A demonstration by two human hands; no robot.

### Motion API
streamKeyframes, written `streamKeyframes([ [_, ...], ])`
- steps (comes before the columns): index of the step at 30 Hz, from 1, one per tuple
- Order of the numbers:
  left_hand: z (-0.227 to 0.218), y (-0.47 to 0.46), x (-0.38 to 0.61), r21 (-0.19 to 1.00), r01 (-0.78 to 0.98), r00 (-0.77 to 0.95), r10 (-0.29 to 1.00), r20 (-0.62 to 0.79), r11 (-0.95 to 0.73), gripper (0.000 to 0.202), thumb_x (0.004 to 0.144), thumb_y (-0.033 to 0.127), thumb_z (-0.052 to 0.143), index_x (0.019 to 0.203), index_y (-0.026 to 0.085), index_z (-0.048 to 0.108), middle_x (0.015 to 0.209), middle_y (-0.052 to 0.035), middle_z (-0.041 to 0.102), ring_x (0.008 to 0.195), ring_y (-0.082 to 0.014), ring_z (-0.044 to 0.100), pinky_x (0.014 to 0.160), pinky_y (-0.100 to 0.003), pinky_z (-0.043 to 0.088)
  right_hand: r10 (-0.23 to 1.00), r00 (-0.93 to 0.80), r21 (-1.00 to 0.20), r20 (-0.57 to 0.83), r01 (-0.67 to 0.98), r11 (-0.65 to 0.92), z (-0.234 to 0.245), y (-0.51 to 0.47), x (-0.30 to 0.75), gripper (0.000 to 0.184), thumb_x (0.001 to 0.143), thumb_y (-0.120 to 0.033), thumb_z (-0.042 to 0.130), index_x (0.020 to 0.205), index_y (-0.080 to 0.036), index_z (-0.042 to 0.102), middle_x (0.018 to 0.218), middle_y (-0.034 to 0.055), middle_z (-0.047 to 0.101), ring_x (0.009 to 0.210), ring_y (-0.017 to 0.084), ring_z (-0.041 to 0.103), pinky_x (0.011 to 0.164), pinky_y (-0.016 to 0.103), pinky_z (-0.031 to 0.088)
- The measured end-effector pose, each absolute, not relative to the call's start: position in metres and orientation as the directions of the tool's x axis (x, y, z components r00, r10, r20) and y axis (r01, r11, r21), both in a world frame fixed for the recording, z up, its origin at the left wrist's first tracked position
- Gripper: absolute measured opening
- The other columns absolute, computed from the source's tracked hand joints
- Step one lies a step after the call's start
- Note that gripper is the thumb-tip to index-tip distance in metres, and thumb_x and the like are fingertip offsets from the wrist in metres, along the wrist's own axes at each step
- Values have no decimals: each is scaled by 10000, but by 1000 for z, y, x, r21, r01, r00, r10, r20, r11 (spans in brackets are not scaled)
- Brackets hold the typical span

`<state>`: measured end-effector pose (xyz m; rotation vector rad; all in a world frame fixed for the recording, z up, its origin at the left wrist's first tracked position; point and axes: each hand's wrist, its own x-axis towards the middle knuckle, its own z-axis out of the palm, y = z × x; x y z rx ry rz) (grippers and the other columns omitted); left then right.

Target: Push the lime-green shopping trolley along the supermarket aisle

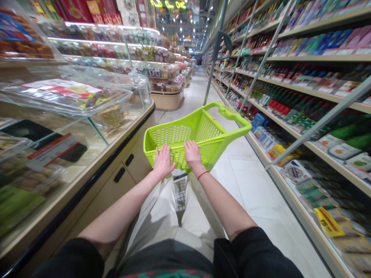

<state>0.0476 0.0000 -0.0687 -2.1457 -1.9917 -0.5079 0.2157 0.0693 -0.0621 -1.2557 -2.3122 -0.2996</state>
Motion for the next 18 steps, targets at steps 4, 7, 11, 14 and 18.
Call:
streamKeyframes([
  [4, -67, -1, 47, 95, 991, 59, 934, 354, -99, 822, 809, 333, 577, 1509, -11, 319, 1591, -232, 355, 1517, -347, 264, 1266, -551, 114, 727, -497, -38, 473, 813, 581, -59, 63, 208, 526, 872, -8, 428, 1370, -75, 584, 1408, 180, 603, 1342, 252, 520, 1211, 441, 316],
  [7, -67, -2, 46, 87, 990, 71, 928, 366, -110, 811, 809, 313, 569, 1512, -3, 314, 1581, -233, 369, 1511, -352, 276, 1264, -550, 121, 741, -515, -14, 432, 817, 576, -53, 66, 223, 533, 874, 0, 430, 1372, -98, 592, 1415, 174, 600, 1312, 248, 547, 1200, 438, 339],
  [11, -67, -3, 45, 77, 989, 87, 924, 371, -124, 814, 809, 302, 554, 1514, -17, 303, 1573, -236, 379, 1502, -354, 291, 1259, -555, 130, 765, -471, 30, 440, 858, 512, -40, 73, 265, 530, 853, 13, 454, 1351, -85, 606, 1389, 182, 618, 1305, 250, 555, 1202, 429, 340],
  [14, -69, -2, 45, 73, 988, 98, 919, 382, -136, 812, 809, 304, 549, 1511, -24, 306, 1568, -242, 384, 1495, -355, 303, 1256, -559, 135, 768, -391, 56, 508, 904, 424, -26, 80, 306, 521, 831, 29, 455, 1314, -63, 626, 1378, 200, 621, 1339, 252, 527, 1220, 425, 310],
  [18, -72, 0, 47, 68, 988, 102, 909, 403, -141, 810, 804, 310, 548, 1507, -17, 315, 1564, -243, 389, 1491, -355, 309, 1255, -557, 131, 770, -319, 36, 552, 932, 360, -16, 85, 339, 537, 827, 45, 425, 1329, -30, 599, 1401, 243, 587, 1388, 265, 472, 1228, 460, 277],
])
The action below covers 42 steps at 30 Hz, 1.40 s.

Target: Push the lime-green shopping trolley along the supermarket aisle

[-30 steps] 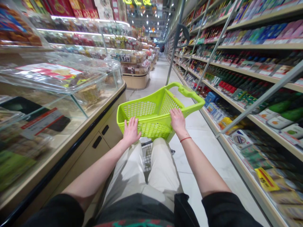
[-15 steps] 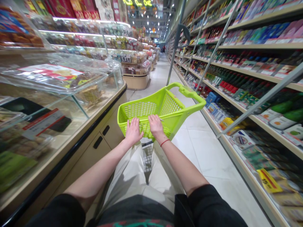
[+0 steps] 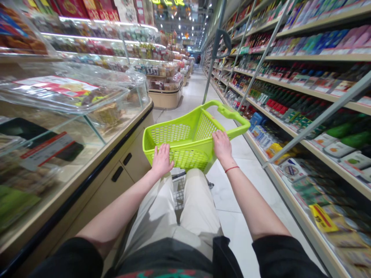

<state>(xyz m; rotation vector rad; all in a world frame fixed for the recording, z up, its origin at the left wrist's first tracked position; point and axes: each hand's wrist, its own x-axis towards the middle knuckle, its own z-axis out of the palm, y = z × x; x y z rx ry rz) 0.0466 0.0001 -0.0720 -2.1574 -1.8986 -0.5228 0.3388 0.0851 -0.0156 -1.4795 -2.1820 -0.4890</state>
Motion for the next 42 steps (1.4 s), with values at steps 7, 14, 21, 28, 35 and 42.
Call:
streamKeyframes([
  [7, -70, -1, 48, 76, 987, 104, 917, 384, -144, 814, 808, 333, 553, 1502, -22, 317, 1564, -246, 386, 1495, -358, 298, 1256, -564, 122, 788, -328, 7, 521, 925, 381, -45, 80, 282, 523, 843, 23, 428, 1332, -58, 596, 1397, 190, 608, 1370, 223, 494, 1226, 411, 300],
  [14, -70, 0, 48, 74, 988, 101, 925, 365, -138, 814, 791, 329, 548, 1502, 2, 322, 1578, -243, 367, 1504, -353, 281, 1254, -570, 116, 750, -490, -65, 445, 817, 573, -62, 60, 203, 529, 881, -26, 428, 1390, -69, 567, 1447, 177, 574, 1391, 238, 479, 1234, 430, 284],
  [21, -70, -2, 45, 71, 986, 114, 918, 380, -151, 802, 799, 309, 542, 1498, -18, 322, 1581, -251, 360, 1508, -350, 279, 1260, -552, 119, 729, -515, -35, 451, 806, 590, -54, 71, 241, 538, 852, -3, 433, 1351, -100, 611, 1414, 155, 609, 1341, 234, 532, 1211, 438, 329],
  [28, -71, -1, 45, 64, 987, 115, 920, 375, -150, 795, 808, 313, 546, 1498, -20, 331, 1585, -247, 355, 1506, -350, 287, 1262, -547, 118, 752, -364, 26, 550, 907, 421, -27, 89, 327, 536, 820, 6, 417, 1306, -70, 629, 1366, 170, 631, 1359, 257, 503, 1231, 470, 295],
  [35, -70, -2, 44, 69, 987, 109, 917, 384, -147, 790, 805, 324, 545, 1492, -9, 345, 1576, -244, 373, 1502, -350, 297, 1263, -546, 122, 742, -296, -11, 601, 926, 378, -37, 93, 313, 478, 839, -14, 427, 1269, -82, 624, 1325, 186, 642, 1332, 270, 508, 1194, 489, 322],
  [42, -68, -4, 46, 84, 986, 104, 922, 374, -145, 795, 802, 320, 558, 1490, -12, 339, 1574, -250, 372, 1504, -352, 291, 1259, -556, 122, 781, -385, -79, 492, 874, 480, -64, 70, 213, 520, 866, -7, 425, 1361, -59, 575, 1385, 198, 612, 1365, 258, 499, 1209, 452, 312],
])
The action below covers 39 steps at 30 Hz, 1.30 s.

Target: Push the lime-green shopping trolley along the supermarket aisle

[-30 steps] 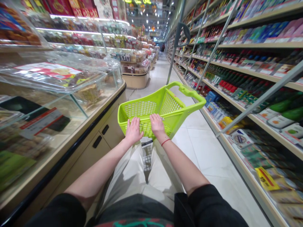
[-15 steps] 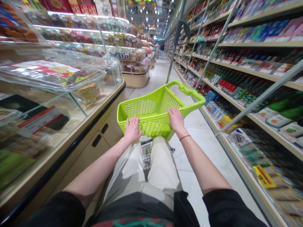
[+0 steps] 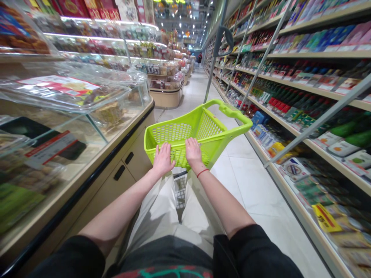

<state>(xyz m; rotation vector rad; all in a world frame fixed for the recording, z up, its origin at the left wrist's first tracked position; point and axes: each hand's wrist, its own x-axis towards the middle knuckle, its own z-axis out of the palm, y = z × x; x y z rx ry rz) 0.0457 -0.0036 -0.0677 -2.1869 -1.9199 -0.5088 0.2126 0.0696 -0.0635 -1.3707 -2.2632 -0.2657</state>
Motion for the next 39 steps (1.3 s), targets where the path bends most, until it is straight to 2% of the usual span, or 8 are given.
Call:
streamKeyframes([
  [4, -69, -3, 45, 69, 986, 115, 921, 372, -151, 797, 799, 322, 565, 1499, 19, 332, 1573, -244, 377, 1506, -351, 290, 1253, -564, 119, 745, -474, -132, 469, 797, 590, -69, 60, 174, 563, 845, 1, 441, 1382, -97, 577, 1407, 181, 605, 1372, 247, 501, 1213, 468, 321],
  [8, -70, -4, 43, 52, 987, 122, 916, 381, -153, 790, 807, 323, 558, 1505, 36, 326, 1578, -233, 376, 1510, -339, 286, 1254, -553, 123, 717, -532, -122, 451, 759, 639, -65, 59, 178, 565, 844, 1, 445, 1378, -115, 586, 1411, 160, 608, 1354, 230, 521, 1214, 446, 327],
  [13, -69, -4, 43, 43, 987, 126, 919, 374, -153, 790, 813, 318, 546, 1500, -4, 326, 1580, -248, 365, 1510, -344, 282, 1256, -550, 121, 746, -511, -51, 427, 810, 584, -47, 69, 232, 540, 845, 8, 427, 1344, -87, 610, 1384, 158, 628, 1319, 241, 545, 1217, 429, 316],
  [21, -70, -2, 42, 45, 987, 126, 919, 375, -154, 806, 807, 325, 553, 1513, 19, 315, 1590, -237, 355, 1513, -341, 279, 1259, -543, 109, 742, -382, 51, 551, 903, 427, -33, 89, 308, 507, 836, 5, 433, 1297, -94, 617, 1335, 155, 646, 1324, 251, 527, 1201, 463, 324],
  [25, -68, -4, 43, 53, 987, 125, 924, 362, -154, 795, 812, 319, 546, 1505, -1, 324, 1587, -247, 353, 1512, -347, 276, 1261, -548, 105, 757, -347, 23, 554, 915, 402, -40, 86, 290, 498, 842, -6, 436, 1305, -69, 607, 1321, 192, 648, 1305, 267, 541, 1187, 478, 339],
  [30, -68, -4, 43, 58, 987, 119, 924, 363, -150, 809, 809, 326, 558, 1502, -16, 321, 1583, -255, 354, 1511, -356, 276, 1260, -555, 101, 767, -348, -53, 539, 895, 444, -53, 77, 248, 514, 866, -6, 413, 1349, -54, 583, 1367, 222, 618, 1325, 283, 533, 1181, 503, 344],
  [34, -69, -4, 43, 55, 987, 121, 919, 375, -153, 807, 810, 328, 560, 1504, -7, 320, 1582, -252, 356, 1513, -353, 269, 1257, -562, 102, 787, -365, -100, 498, 877, 471, -60, 68, 214, 525, 883, -8, 391, 1376, -50, 567, 1408, 220, 593, 1365, 274, 510, 1206, 485, 322],
  [39, -69, -4, 43, 39, 990, 115, 925, 363, -138, 802, 819, 328, 558, 1509, -2, 315, 1583, -248, 357, 1515, -350, 263, 1256, -564, 99, 757, -483, -125, 441, 802, 584, -61, 59, 184, 561, 854, 3, 420, 1386, -80, 576, 1429, 180, 590, 1383, 237, 498, 1237, 442, 292],
])
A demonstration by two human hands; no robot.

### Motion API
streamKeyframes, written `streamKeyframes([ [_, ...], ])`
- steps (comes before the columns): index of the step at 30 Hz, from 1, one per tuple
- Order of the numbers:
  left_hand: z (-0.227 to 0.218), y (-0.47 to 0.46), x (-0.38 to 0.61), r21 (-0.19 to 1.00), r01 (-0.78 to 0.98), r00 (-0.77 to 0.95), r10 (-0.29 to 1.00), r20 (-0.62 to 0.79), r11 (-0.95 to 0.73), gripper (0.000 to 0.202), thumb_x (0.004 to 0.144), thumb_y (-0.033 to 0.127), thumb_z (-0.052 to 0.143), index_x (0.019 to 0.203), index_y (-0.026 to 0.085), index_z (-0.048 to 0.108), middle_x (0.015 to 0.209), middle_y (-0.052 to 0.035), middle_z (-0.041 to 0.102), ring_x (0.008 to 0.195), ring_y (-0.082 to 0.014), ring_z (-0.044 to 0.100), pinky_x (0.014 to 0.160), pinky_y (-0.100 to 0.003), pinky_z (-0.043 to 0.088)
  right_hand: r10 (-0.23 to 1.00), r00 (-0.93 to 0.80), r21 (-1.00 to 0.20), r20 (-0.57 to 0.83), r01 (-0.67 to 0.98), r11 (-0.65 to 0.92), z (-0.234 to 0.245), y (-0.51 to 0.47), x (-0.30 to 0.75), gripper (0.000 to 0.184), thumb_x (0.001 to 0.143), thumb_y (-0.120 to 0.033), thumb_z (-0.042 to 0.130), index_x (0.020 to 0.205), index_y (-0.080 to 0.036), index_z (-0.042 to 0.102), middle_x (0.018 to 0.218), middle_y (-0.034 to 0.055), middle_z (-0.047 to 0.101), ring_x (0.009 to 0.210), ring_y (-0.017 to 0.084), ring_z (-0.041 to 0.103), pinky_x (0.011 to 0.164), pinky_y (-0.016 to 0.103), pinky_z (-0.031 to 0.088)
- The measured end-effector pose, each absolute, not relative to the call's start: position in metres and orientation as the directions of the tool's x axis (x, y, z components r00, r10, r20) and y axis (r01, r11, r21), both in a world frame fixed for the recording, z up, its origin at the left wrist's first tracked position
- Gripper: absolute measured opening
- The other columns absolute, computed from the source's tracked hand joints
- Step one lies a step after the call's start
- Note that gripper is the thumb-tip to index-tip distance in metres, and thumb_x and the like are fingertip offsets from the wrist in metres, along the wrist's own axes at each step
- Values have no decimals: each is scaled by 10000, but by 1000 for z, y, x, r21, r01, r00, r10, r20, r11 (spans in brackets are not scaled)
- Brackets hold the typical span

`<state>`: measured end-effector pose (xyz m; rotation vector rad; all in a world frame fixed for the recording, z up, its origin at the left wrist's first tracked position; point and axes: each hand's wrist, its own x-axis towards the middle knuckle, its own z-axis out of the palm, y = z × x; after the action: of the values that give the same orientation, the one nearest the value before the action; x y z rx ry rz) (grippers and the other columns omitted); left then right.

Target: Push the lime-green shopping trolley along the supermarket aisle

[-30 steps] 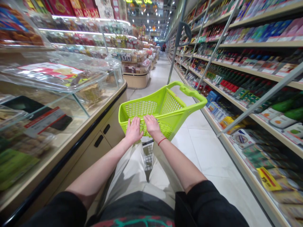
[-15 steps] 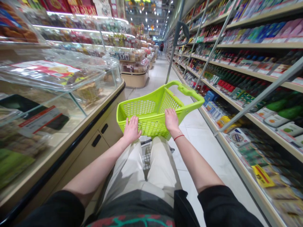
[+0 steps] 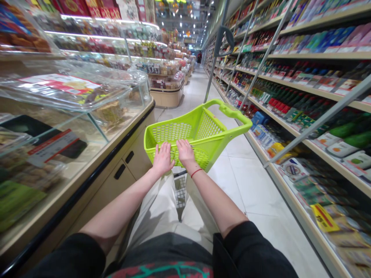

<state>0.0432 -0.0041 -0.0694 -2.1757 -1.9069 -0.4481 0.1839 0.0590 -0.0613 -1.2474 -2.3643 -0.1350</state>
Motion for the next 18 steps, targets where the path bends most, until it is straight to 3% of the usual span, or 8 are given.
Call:
streamKeyframes([
  [7, -68, -6, 41, 10, 990, 128, 923, 362, -141, 782, 831, 308, 534, 1509, -14, 314, 1589, -238, 351, 1515, -336, 271, 1260, -545, 120, 754, -540, -101, 375, 785, 612, -47, 65, 215, 595, 817, 25, 431, 1373, -108, 597, 1427, 152, 599, 1334, 222, 542, 1230, 443, 308],
  [14, -68, -5, 40, 32, 987, 133, 922, 362, -155, 791, 824, 314, 541, 1506, -20, 317, 1584, -243, 360, 1510, -342, 278, 1260, -551, 122, 790, -336, -42, 512, 909, 414, -28, 79, 300, 515, 855, 27, 409, 1310, -77, 626, 1389, 189, 614, 1357, 236, 503, 1231, 434, 249],
  [18, -70, -5, 40, 51, 985, 132, 916, 380, -164, 778, 826, 320, 537, 1501, -7, 328, 1582, -235, 368, 1505, -337, 293, 1261, -541, 124, 803, -284, -52, 524, 931, 362, -34, 80, 290, 486, 874, 17, 402, 1312, -39, 604, 1390, 226, 600, 1363, 237, 486, 1222, 431, 251],
])
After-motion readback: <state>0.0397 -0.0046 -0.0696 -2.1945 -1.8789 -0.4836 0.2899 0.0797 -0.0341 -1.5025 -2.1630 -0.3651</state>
